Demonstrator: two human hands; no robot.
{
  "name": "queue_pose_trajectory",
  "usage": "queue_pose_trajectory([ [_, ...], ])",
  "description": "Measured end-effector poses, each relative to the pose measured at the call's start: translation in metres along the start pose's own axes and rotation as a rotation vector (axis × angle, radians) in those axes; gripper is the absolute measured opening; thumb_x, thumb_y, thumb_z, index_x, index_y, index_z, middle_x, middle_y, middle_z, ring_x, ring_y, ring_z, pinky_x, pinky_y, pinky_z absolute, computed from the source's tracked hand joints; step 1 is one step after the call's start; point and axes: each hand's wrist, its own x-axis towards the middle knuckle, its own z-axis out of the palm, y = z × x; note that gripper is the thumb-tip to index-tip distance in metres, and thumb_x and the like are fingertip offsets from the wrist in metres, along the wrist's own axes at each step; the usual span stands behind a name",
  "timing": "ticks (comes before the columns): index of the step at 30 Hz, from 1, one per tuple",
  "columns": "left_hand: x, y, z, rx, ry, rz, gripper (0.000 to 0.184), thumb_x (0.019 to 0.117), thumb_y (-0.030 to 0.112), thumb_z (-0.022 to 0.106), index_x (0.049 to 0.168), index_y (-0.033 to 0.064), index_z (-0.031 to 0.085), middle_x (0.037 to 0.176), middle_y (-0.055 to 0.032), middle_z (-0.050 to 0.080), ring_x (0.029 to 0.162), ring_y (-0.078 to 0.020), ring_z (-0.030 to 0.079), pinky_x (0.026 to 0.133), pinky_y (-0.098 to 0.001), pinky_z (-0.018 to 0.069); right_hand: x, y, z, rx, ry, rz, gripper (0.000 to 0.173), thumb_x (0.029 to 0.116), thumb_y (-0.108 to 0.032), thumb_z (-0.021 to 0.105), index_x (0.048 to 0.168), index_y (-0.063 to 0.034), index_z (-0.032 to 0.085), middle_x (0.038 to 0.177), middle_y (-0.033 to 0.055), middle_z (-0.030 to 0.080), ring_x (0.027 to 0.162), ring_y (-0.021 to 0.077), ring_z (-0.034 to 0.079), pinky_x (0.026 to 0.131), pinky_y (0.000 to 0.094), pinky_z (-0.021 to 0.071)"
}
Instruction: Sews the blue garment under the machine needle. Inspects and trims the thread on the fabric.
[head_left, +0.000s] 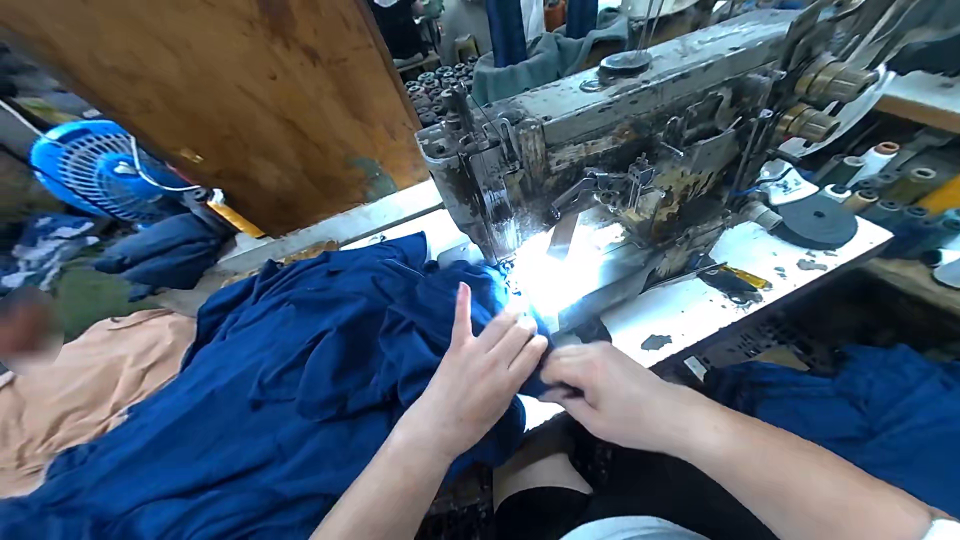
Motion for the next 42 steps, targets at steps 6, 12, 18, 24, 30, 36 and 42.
queue_pose_trajectory([
  [6, -0.013, -0.001, -0.006, 0.037, 0.047, 0.05, 0.017, 0.1004, 0.004, 0.053, 0.101, 0.0126, 0.068, 0.089, -0.0041, 0.067, 0.098, -0.0245, 0.069, 0.11, -0.0726, 0.0306, -0.037, 0.019, 0.009, 0.118, 0.153, 0.029, 0.014, 0.0979, -0.013, 0.063, 0.1, -0.0032, 0.074, 0.1, 0.0068, 0.074, 0.088, 0.0069, 0.068, 0.082, 0.019, 0.0555],
  [12, 0.001, -0.023, 0.0, 0.109, 0.014, 0.026, 0.019, 0.0981, 0.002, 0.054, 0.101, 0.0117, 0.07, 0.091, -0.0068, 0.067, 0.097, -0.0281, 0.069, 0.105, -0.0753, 0.0342, -0.005, 0.032, 0.011, 0.085, 0.149, 0.073, 0.017, 0.0982, -0.015, 0.063, 0.097, -0.0035, 0.075, 0.092, 0.0062, 0.073, 0.082, 0.0091, 0.068, 0.077, 0.0223, 0.0559],
  [18, 0.007, -0.033, -0.003, 0.119, -0.022, 0.006, 0.02, 0.097, -0.002, 0.053, 0.104, 0.0085, 0.069, 0.09, -0.009, 0.067, 0.097, -0.0294, 0.069, 0.109, -0.0753, 0.0302, 0.001, 0.031, 0.011, 0.028, 0.188, 0.071, 0.018, 0.0991, -0.015, 0.06, 0.099, -0.0049, 0.075, 0.096, 0.0067, 0.074, 0.086, 0.0109, 0.069, 0.08, 0.0239, 0.0562],
  [24, 0.007, -0.038, -0.002, 0.118, -0.088, -0.08, 0.049, 0.0904, -0.006, 0.058, 0.128, 0.0235, 0.07, 0.109, -0.014, 0.068, 0.11, -0.0355, 0.066, 0.103, -0.0695, 0.0387, 0.008, 0.037, 0.014, -0.038, 0.259, 0.053, 0.017, 0.0977, -0.011, 0.059, 0.101, -0.0057, 0.075, 0.097, 0.0067, 0.074, 0.085, 0.0127, 0.07, 0.078, 0.0267, 0.0577],
  [30, 0.009, -0.037, 0.0, 0.113, -0.126, -0.131, 0.045, 0.0922, -0.003, 0.057, 0.123, 0.0258, 0.073, 0.102, -0.0108, 0.068, 0.106, -0.032, 0.066, 0.103, -0.0686, 0.0378, 0.008, 0.037, 0.018, -0.077, 0.303, 0.04, 0.018, 0.0977, -0.011, 0.058, 0.101, -0.0072, 0.075, 0.1, 0.0062, 0.075, 0.089, 0.0125, 0.071, 0.08, 0.0265, 0.0581],
  [36, 0.018, -0.061, 0.005, 0.081, -0.114, -0.171, 0.03, 0.0927, 0.001, 0.058, 0.109, 0.0184, 0.077, 0.105, -0.0147, 0.069, 0.11, -0.0353, 0.066, 0.105, -0.0691, 0.0356, 0.027, 0.048, 0.03, -0.041, 0.428, 0.043, 0.02, 0.0992, -0.013, 0.059, 0.104, -0.0064, 0.077, 0.095, 0.0069, 0.076, 0.081, 0.0126, 0.07, 0.075, 0.0276, 0.0581],
  [42, 0.03, -0.032, -0.005, 0.042, -0.216, -0.378, 0.02, 0.0877, 0.003, 0.065, 0.105, 0.006, 0.076, 0.117, -0.0194, 0.068, 0.124, -0.0414, 0.06, 0.107, -0.0823, 0.0231, 0.04, 0.044, 0.031, -0.007, 0.386, 0.144, 0.024, 0.0991, -0.013, 0.058, 0.107, -0.0061, 0.079, 0.091, 0.0081, 0.077, 0.073, 0.015, 0.071, 0.071, 0.0324, 0.0599],
])
